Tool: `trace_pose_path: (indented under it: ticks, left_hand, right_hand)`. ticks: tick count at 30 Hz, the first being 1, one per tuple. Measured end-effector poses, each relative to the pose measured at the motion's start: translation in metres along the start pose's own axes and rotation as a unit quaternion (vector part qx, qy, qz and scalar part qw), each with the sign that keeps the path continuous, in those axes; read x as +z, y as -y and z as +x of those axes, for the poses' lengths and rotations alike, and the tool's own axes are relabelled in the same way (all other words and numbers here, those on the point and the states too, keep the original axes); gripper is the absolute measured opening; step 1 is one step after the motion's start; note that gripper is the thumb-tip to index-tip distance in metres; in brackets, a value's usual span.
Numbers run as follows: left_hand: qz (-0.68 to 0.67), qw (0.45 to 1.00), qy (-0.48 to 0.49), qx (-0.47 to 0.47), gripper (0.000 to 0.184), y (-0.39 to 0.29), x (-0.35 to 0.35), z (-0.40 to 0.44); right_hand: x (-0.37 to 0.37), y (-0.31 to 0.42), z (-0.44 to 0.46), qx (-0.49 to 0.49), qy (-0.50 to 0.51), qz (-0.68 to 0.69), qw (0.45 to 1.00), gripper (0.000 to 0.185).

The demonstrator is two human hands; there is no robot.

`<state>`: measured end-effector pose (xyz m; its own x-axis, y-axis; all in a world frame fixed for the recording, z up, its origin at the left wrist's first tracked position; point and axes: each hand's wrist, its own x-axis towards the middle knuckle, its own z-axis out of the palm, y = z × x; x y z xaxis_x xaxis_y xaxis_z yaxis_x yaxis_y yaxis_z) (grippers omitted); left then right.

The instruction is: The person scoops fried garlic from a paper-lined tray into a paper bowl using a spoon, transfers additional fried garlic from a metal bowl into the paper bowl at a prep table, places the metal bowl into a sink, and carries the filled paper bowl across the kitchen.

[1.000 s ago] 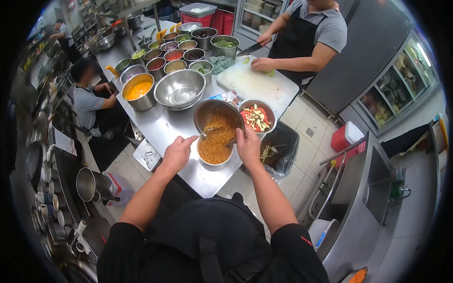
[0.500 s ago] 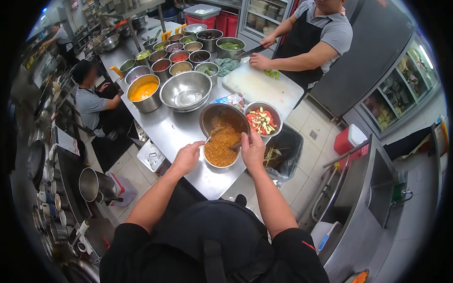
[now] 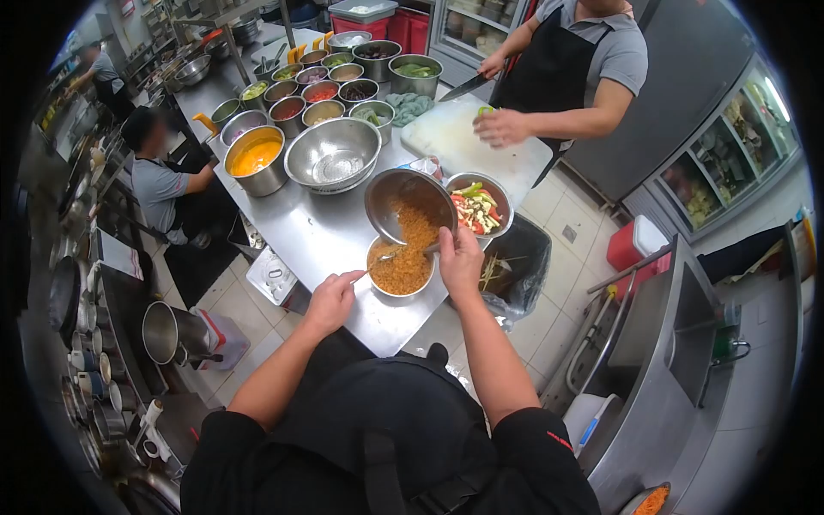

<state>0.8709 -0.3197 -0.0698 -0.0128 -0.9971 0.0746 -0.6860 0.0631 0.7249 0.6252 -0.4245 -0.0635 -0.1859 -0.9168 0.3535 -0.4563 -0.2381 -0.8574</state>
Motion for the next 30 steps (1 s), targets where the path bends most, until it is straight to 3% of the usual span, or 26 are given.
trace_pose_path:
  ticks: [5,9,12,15,21,24,30]
  left_hand:
    - [-0.022,0.999,-0.045,0.016,0.021,-0.003,-0.012,0.004]
    - [0.048,0.998,0.035,0.018,0.02,-0.02,-0.042,0.011]
    - [0.091,0.988,0.029,0.122,0.024,-0.011,-0.043,0.013]
    - [0.141,0.979,0.041,0.142,0.026,-0.017,-0.043,0.019]
    - [0.22,0.965,0.102,0.099,0.031,-0.022,-0.037,0.04]
    - [0.208,0.968,0.095,0.102,0.03,-0.034,-0.051,0.036]
    - [0.238,0.95,0.144,0.14,0.032,-0.027,-0.033,0.026]
  right_hand:
    - [-0.001,0.001,0.001,0.022,-0.002,0.027,0.999,0.014]
    - [0.004,-0.005,0.004,0.017,-0.005,0.033,0.999,0.016]
    - [0.003,-0.001,0.006,0.019,-0.008,0.047,0.999,0.017]
    - [0.0,-0.001,0.011,0.021,-0.008,0.051,0.998,0.016]
    - [-0.004,0.004,0.014,0.041,0.004,0.085,0.996,0.018]
    - [-0.006,0.001,0.016,-0.001,-0.013,0.028,1.0,0.019]
    - [-0.012,0.016,0.014,0.04,-0.011,0.107,0.993,0.014]
